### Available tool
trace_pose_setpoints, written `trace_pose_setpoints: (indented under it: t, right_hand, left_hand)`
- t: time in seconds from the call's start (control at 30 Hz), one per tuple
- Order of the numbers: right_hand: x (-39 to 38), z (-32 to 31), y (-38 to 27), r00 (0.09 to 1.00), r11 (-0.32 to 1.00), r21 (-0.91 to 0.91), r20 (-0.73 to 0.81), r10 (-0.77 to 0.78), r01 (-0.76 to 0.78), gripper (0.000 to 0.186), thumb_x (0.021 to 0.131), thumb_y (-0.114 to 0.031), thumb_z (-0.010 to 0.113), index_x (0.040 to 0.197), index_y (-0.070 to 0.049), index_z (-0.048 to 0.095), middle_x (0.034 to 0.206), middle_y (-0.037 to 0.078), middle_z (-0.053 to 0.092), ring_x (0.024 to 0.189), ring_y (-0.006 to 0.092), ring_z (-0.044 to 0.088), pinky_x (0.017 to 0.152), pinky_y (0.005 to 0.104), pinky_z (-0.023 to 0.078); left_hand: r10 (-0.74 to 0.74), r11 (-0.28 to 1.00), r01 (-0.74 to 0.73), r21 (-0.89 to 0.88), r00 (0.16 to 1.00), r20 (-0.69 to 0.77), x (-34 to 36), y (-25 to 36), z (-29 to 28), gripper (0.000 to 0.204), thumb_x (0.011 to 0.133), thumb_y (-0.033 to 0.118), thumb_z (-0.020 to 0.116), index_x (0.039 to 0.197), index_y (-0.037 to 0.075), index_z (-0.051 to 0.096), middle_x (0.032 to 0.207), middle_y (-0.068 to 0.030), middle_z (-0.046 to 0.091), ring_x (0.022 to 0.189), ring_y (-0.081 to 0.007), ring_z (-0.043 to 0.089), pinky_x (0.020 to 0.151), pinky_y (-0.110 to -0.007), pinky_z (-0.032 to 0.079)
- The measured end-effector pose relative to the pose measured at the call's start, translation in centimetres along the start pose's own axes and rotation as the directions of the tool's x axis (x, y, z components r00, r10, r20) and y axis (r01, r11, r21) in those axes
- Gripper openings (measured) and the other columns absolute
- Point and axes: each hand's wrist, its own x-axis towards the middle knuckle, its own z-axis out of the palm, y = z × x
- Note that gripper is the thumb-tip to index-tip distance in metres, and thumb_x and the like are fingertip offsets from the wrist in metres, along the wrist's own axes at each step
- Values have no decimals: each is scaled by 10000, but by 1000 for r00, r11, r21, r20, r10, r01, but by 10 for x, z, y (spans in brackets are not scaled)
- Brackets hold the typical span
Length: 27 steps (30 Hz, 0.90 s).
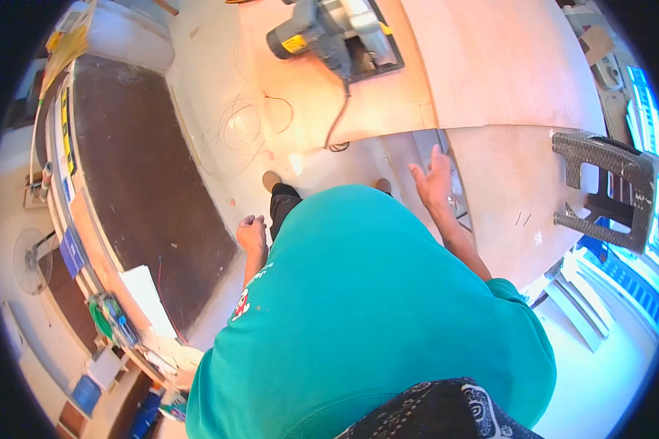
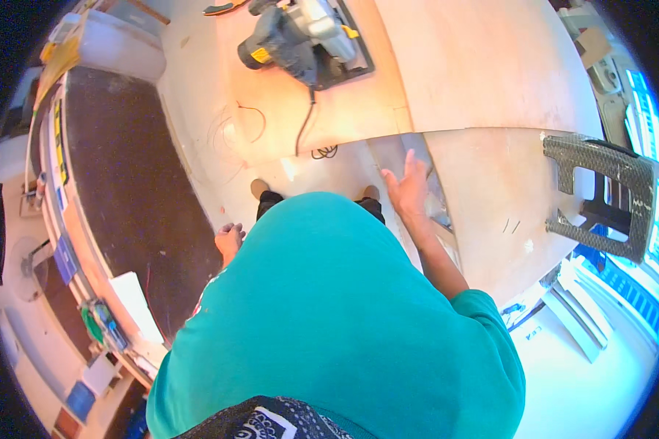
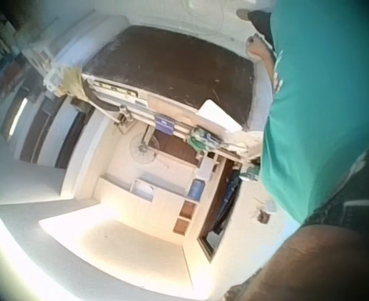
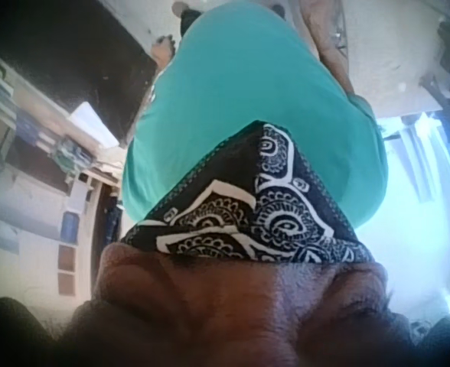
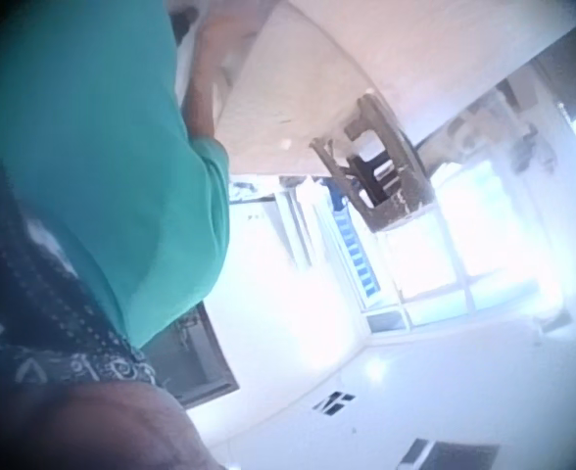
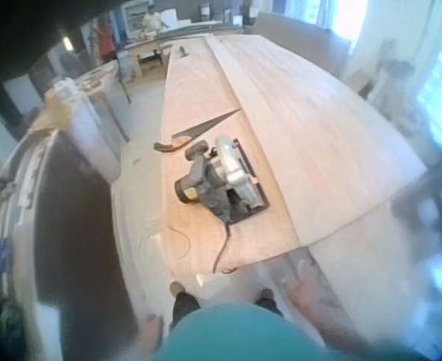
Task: The person positions a circular saw on a large wooden board and later hammers a nail into the surface of the board.
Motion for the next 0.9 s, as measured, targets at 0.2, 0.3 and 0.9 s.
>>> trace_pose_setpoints:
  t: [0.2, 0.3, 0.9]
  right_hand:
    - [-33, 93, -126, 822, 743, 392, 430, 374, -543, 727, 913, -349, 749, 1437, 73, 475, 1158, 160, 640, 927, 245, 653, 762, 397, 534]
    - [-26, 113, -194, 738, 474, 567, 545, 398, -674, 565, 932, -361, 722, 1345, -6, 572, 1088, 92, 665, 903, 200, 663, 752, 392, 537]
    - [41, 133, -316, 67, 948, -284, 953, 296, -146, 300, 883, -288, 682, 923, -7, 779, 876, 207, 754, 787, 271, 727, 744, 445, 569]
  left_hand:
    - [198, 980, -200, 15, 976, 94, 133, 66, -75, 315, 848, 118, 748, 1111, -52, 719, 814, -104, 718, 688, -174, 691, 572, -287, 531]
    - [379, 884, -382, 269, 923, 67, 202, 125, -113, 431, 787, 267, 775, 1092, -35, 740, 1009, -223, 756, 941, -325, 736, 865, -411, 565]
    - [239, 545, -533, 647, 838, 490, 448, 208, -174, 378, 814, 368, 713, 954, 18, 679, 961, -249, 695, 921, -435, 680, 778, -529, 546]
